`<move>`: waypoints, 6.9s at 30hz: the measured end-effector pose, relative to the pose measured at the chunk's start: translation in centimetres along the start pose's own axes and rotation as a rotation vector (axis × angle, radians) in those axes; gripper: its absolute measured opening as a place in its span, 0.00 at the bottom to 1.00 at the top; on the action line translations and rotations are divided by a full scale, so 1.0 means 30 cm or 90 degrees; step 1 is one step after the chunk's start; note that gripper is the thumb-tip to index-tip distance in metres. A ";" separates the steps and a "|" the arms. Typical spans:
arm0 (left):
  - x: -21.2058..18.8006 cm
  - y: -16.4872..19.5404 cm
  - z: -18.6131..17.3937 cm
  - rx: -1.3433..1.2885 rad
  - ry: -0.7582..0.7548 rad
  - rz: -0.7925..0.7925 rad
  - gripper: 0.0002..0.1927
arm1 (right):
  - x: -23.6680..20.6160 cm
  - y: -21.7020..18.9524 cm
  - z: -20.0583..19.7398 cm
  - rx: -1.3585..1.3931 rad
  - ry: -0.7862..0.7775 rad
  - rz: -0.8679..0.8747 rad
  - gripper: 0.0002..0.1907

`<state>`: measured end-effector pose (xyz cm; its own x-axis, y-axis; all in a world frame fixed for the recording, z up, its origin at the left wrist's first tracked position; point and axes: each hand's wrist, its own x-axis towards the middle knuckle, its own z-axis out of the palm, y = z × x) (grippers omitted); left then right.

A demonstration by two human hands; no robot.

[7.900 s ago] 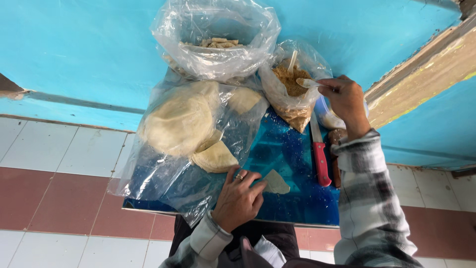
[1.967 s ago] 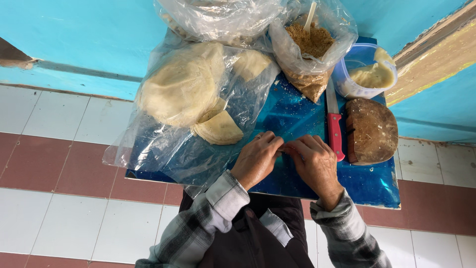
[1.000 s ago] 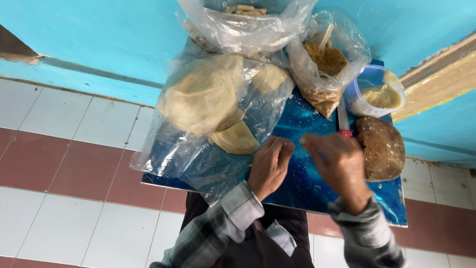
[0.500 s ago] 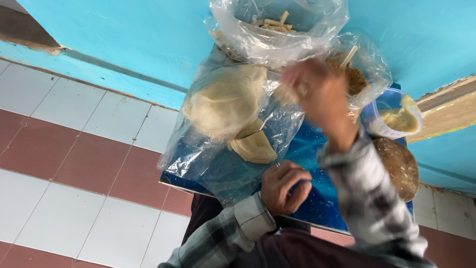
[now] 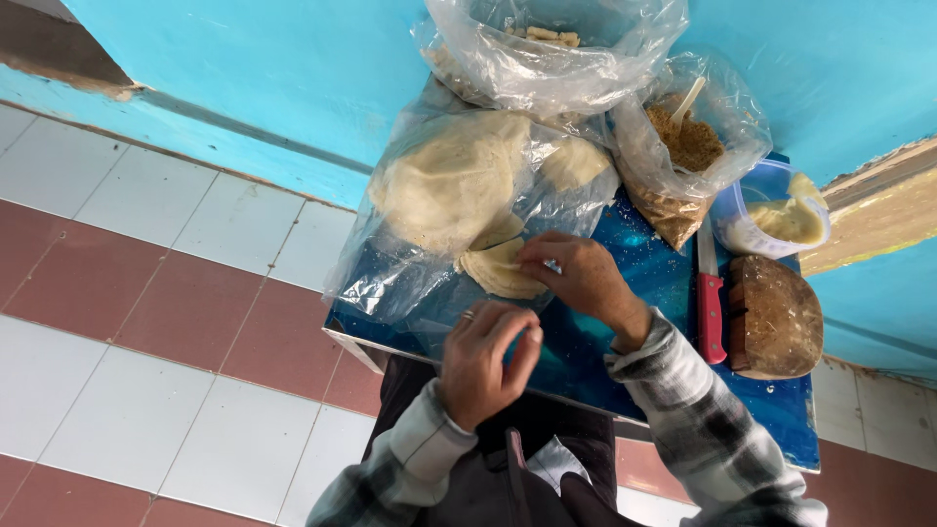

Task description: The person pinches off pieces of dough, flattens them on a plastic-covered board, spoons brown paste filling from a bag onto each piece, and folds and pinches the dough closed around the filling, placing finished stuffed pastries into a plastic bag.

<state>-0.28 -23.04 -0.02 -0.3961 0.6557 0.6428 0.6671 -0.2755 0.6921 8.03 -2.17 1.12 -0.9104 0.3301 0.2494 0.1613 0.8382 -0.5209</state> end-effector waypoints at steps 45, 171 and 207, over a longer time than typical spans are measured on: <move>-0.086 0.033 0.176 0.091 -0.222 0.145 0.10 | -0.420 0.621 -0.607 -0.382 0.020 0.385 0.24; 0.031 -0.021 0.173 0.052 -0.330 0.127 0.17 | 0.204 0.596 -0.597 -0.536 -0.148 0.423 0.12; 0.050 0.071 0.218 0.093 -0.173 -0.049 0.08 | -0.049 0.704 -0.585 -0.113 0.255 0.346 0.11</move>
<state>4.67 -18.05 0.27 -0.2793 0.8395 0.4661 0.7336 -0.1266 0.6676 19.44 22.67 4.08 -0.4774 0.8292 0.2907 0.6452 0.5554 -0.5247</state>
